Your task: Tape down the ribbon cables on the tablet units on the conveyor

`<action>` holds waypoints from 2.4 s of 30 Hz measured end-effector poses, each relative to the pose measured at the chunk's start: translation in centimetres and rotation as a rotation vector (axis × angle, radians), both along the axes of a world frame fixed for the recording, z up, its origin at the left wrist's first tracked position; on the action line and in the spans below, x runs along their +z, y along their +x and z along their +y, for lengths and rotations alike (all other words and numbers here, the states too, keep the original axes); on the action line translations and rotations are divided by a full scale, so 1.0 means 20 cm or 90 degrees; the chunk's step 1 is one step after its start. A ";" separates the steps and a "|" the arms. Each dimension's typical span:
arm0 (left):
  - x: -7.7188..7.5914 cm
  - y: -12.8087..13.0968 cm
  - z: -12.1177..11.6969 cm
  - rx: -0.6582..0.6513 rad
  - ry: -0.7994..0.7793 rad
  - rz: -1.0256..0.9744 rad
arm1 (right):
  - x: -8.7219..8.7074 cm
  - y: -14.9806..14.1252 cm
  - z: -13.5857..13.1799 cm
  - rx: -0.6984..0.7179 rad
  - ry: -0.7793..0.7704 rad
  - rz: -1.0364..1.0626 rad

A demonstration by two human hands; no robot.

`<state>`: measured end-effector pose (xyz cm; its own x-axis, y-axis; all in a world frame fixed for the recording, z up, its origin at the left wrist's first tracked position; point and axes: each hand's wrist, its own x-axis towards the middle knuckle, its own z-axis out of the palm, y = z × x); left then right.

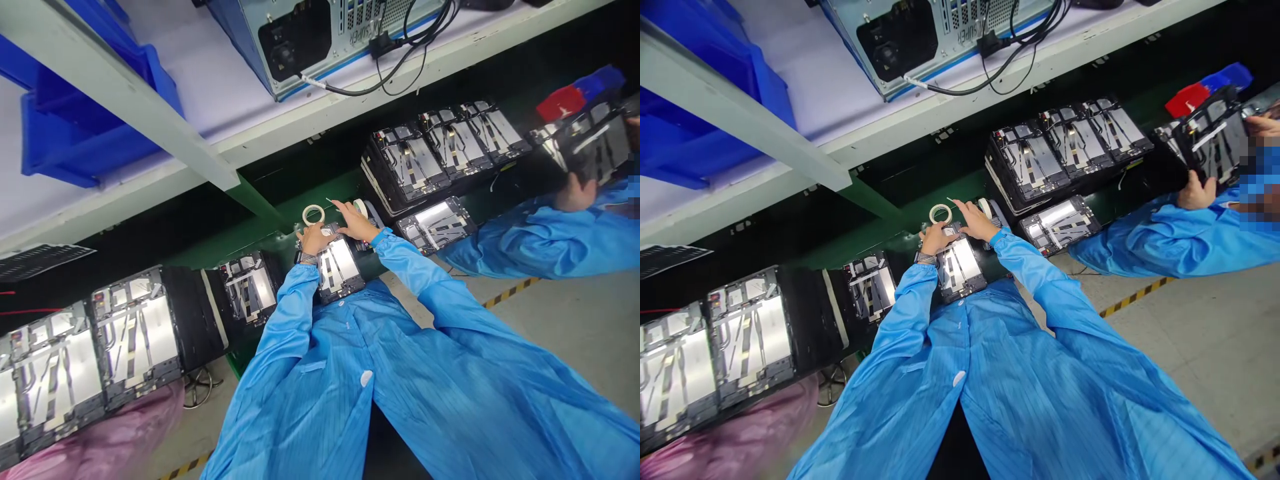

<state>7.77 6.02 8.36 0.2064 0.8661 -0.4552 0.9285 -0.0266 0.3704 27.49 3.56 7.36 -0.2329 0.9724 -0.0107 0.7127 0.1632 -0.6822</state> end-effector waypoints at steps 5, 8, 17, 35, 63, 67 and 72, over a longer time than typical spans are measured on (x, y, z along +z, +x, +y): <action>-0.01 -0.01 0.03 0.001 -0.025 -0.010 | 0.04 0.03 0.01 0.068 -0.004 -0.088; -0.01 -0.01 0.04 -0.005 -0.041 -0.009 | 0.07 0.01 0.03 0.122 0.039 -0.161; 0.01 -0.02 0.07 -0.004 -0.087 -0.018 | 0.07 0.00 0.04 0.174 0.077 -0.218; 0.02 0.00 0.10 0.020 -0.095 -0.019 | 0.07 0.04 0.05 -0.018 -0.043 0.104; 0.00 -0.02 0.09 0.006 -0.092 -0.035 | 0.03 -0.07 0.06 0.111 -0.127 -0.024; 0.00 -0.01 0.09 0.007 -0.089 -0.037 | 0.03 -0.08 0.05 0.106 -0.119 -0.064; 0.01 -0.01 0.08 0.011 -0.085 -0.033 | 0.09 -0.13 0.04 0.107 -0.118 -0.166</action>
